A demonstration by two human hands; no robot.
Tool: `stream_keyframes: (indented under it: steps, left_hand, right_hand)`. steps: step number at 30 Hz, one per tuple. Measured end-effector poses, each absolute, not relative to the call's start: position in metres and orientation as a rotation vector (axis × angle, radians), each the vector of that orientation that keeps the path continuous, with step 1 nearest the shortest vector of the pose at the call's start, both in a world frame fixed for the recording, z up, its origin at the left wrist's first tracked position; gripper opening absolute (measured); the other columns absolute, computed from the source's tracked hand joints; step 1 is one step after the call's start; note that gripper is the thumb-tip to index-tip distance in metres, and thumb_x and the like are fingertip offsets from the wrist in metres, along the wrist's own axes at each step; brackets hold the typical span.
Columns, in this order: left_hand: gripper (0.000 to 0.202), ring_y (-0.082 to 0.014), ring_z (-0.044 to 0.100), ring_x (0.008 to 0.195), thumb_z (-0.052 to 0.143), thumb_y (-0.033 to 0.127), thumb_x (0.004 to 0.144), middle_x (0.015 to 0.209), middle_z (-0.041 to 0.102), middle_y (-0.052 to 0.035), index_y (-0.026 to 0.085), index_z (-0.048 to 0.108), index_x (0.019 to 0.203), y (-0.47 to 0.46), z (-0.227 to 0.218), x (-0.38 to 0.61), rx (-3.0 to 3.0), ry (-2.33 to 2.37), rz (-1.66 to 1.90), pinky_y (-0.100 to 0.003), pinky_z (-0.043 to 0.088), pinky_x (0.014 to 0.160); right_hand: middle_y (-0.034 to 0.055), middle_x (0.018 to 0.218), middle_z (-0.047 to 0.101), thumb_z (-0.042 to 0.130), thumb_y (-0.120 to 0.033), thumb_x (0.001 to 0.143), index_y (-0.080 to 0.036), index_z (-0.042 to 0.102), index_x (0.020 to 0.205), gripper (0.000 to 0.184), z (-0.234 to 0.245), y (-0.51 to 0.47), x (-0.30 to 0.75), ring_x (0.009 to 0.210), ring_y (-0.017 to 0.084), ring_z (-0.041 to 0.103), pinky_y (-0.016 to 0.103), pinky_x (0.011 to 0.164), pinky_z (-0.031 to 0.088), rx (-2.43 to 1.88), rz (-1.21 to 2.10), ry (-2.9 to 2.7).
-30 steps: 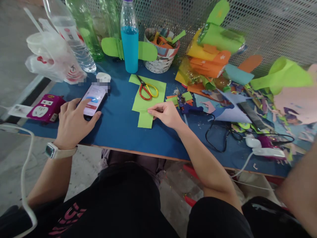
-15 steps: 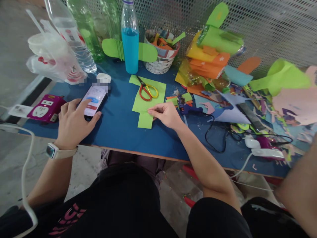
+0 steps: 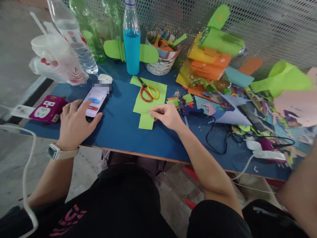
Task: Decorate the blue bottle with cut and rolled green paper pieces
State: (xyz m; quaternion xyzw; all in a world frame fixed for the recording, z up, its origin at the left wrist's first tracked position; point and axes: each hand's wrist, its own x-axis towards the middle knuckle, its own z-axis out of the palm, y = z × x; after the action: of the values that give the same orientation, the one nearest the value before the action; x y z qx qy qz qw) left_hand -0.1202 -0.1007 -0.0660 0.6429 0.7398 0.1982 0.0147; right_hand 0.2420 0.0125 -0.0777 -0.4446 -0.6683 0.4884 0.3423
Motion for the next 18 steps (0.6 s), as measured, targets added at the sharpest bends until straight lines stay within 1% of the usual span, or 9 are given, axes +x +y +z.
stream_keyframes:
  steps: [3, 5, 8, 12, 18]
  left_hand:
    - [0.067, -0.0592, 0.048, 0.161, 0.054, 0.061, 0.114, 0.175, 0.057, -0.0237, 0.026, 0.062, 0.171, -0.101, -0.0631, -0.1181, 1.987, 2.326, 0.565, -0.08, 0.047, 0.127]
    - [0.066, -0.0597, 0.049, 0.161, 0.055, 0.06, 0.114, 0.174, 0.057, -0.0239, 0.027, 0.062, 0.171, -0.1011, -0.0628, -0.1181, 1.989, 2.318, 0.574, -0.081, 0.047, 0.127]
    - [0.064, -0.0601, 0.048, 0.161, 0.058, 0.058, 0.113, 0.174, 0.059, -0.022, 0.032, 0.061, 0.172, -0.1012, -0.0631, -0.1187, 1.984, 2.3, 0.609, -0.083, 0.047, 0.126]
    - [0.065, -0.0604, 0.048, 0.162, 0.057, 0.059, 0.114, 0.174, 0.057, -0.0232, 0.029, 0.061, 0.172, -0.1011, -0.0641, -0.1193, 1.981, 2.303, 0.602, -0.083, 0.046, 0.126]
    - [0.065, -0.0606, 0.048, 0.161, 0.056, 0.06, 0.115, 0.174, 0.057, -0.0235, 0.03, 0.061, 0.172, -0.1005, -0.0674, -0.121, 2.001, 2.3, 0.606, -0.082, 0.046, 0.126]
  right_hand:
    - [0.0082, 0.087, 0.09, 0.107, -0.063, 0.076, -0.022, 0.097, 0.094, 0.046, -0.0765, 0.0117, 0.2417, 0.074, 0.025, 0.083, 0.042, 0.07, 0.076, -1.155, 1.278, -1.735]
    - [0.008, 0.087, 0.09, 0.107, -0.062, 0.077, -0.023, 0.097, 0.094, 0.045, -0.0763, 0.0117, 0.2418, 0.072, 0.024, 0.083, 0.041, 0.069, 0.075, -1.156, 1.286, -1.733]
    - [0.0077, 0.085, 0.09, 0.108, -0.062, 0.076, -0.023, 0.097, 0.094, 0.044, -0.0774, 0.0126, 0.242, 0.07, 0.024, 0.083, 0.041, 0.068, 0.075, -1.16, 1.294, -1.727]
    - [0.0077, 0.085, 0.09, 0.107, -0.065, 0.076, -0.023, 0.097, 0.094, 0.047, -0.0781, 0.0131, 0.242, 0.07, 0.024, 0.083, 0.042, 0.068, 0.076, -1.157, 1.28, -1.738]
    - [0.0079, 0.085, 0.089, 0.106, -0.063, 0.08, -0.023, 0.097, 0.095, 0.044, -0.0749, 0.0114, 0.2421, 0.071, 0.024, 0.083, 0.042, 0.069, 0.076, -1.147, 1.276, -1.755]
